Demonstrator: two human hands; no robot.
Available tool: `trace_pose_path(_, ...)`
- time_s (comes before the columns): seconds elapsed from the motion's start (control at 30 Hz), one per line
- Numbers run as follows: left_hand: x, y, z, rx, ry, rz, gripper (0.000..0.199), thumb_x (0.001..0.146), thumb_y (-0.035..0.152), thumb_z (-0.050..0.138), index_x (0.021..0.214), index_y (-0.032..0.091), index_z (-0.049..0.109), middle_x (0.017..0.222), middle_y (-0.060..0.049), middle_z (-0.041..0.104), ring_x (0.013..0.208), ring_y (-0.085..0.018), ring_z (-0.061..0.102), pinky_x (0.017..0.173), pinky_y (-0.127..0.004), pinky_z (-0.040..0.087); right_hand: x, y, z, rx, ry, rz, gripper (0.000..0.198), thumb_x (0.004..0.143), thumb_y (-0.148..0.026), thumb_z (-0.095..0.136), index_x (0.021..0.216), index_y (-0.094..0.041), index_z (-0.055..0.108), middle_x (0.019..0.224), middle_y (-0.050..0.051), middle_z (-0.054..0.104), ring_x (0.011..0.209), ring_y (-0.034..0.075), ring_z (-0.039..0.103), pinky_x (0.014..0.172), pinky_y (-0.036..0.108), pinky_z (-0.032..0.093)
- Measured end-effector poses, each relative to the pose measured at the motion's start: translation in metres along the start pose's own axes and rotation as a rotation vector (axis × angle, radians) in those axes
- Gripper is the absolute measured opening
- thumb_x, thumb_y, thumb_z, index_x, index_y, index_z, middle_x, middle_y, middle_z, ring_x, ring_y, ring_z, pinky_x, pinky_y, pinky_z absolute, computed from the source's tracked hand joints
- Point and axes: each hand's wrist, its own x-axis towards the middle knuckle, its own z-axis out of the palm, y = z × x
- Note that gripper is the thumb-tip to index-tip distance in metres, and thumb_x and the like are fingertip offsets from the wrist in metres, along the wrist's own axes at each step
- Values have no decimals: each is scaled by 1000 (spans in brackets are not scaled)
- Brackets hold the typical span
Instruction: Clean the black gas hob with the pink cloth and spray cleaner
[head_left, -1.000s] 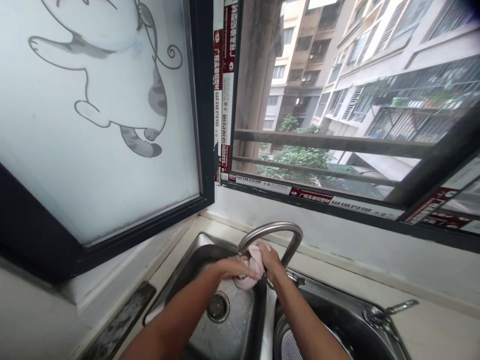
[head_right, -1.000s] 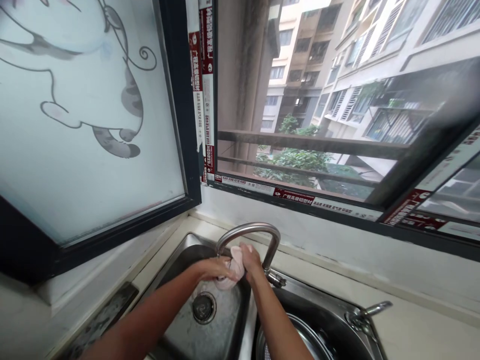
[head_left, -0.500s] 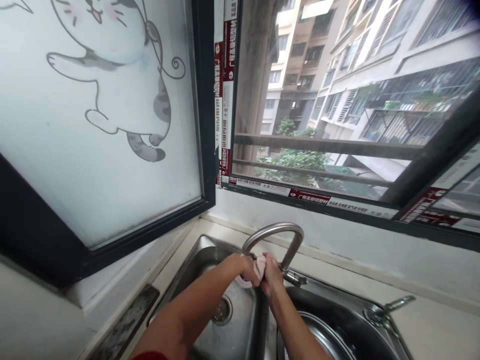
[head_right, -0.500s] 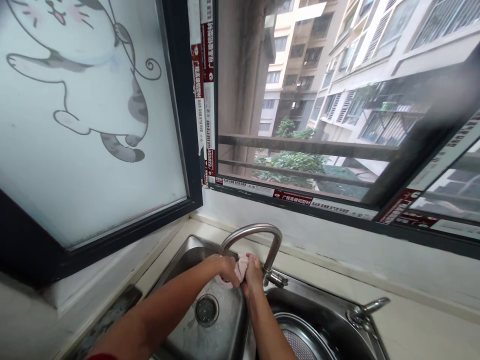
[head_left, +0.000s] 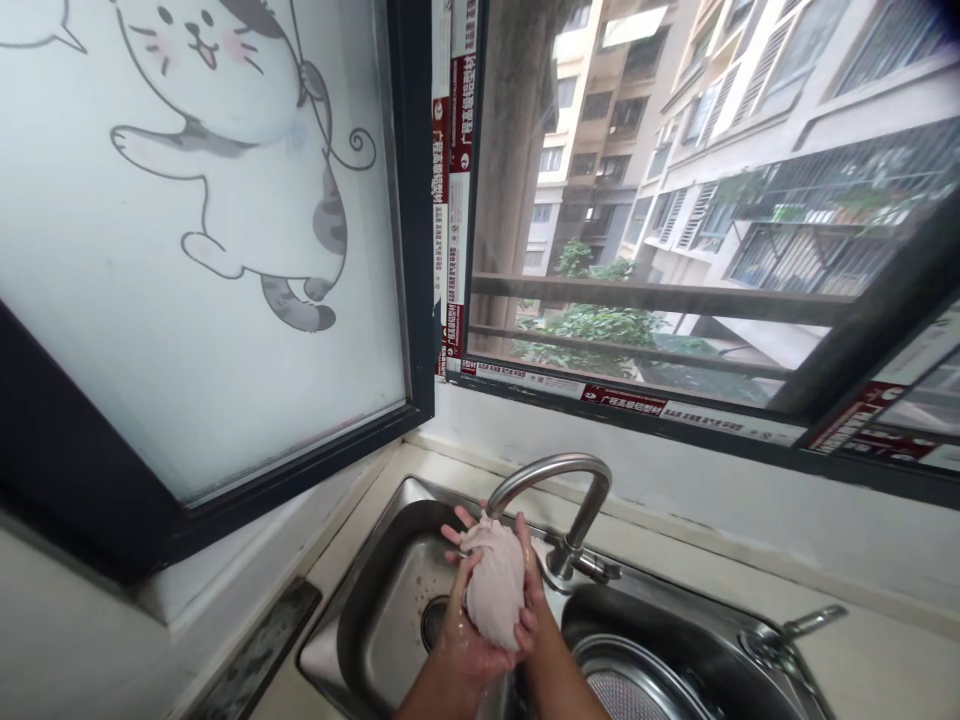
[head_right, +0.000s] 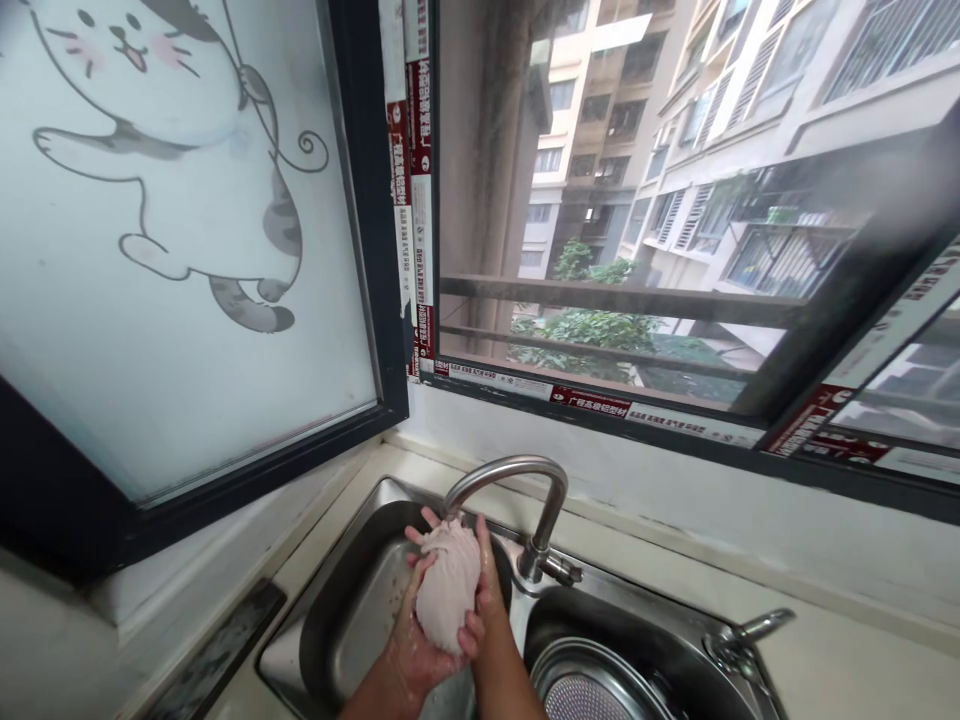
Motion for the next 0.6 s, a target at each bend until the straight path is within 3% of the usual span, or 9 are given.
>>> trace_pose_path(0.13,-17,0,8,-68,-14,18,71,70,63,79,117,11,66,95,-8,69,76,-14,60,68,-23,37,2,3,4,116,76,-31,43,80,-67,64,94,-27,72,91,3,76,78,19,69,75,32,58)
trace_pose_path(0.27,-20,10,16,71,11,81,79,62,62,86,115,7,65,98,-10,68,81,-15,62,73,-26,42,20,-18,4,-72,90,-75,37,75,-60,69,78,-24,66,72,1,68,66,15,62,66,27,53)
trace_pose_path(0.43,1,22,7,538,295,194,57,61,51,86,97,12,66,77,-5,65,61,-15,59,59,-29,44,48,-40,12,-437,-24,-36,42,74,-62,66,65,-24,50,59,-1,57,52,14,50,51,28,44)
trace_pose_path(0.53,14,27,-2,626,404,251,48,54,37,88,89,16,63,63,3,58,53,-14,54,52,-27,41,61,-39,15,-555,-25,-27,41,74,-57,67,63,-26,43,51,-6,47,45,12,41,46,27,37)
trace_pose_path(0.6,21,28,-8,674,488,287,44,56,33,86,89,18,61,60,5,56,52,-13,52,51,-26,39,68,-36,14,-651,-8,-65,39,73,-52,69,61,-26,42,49,-8,40,44,10,35,44,26,32)
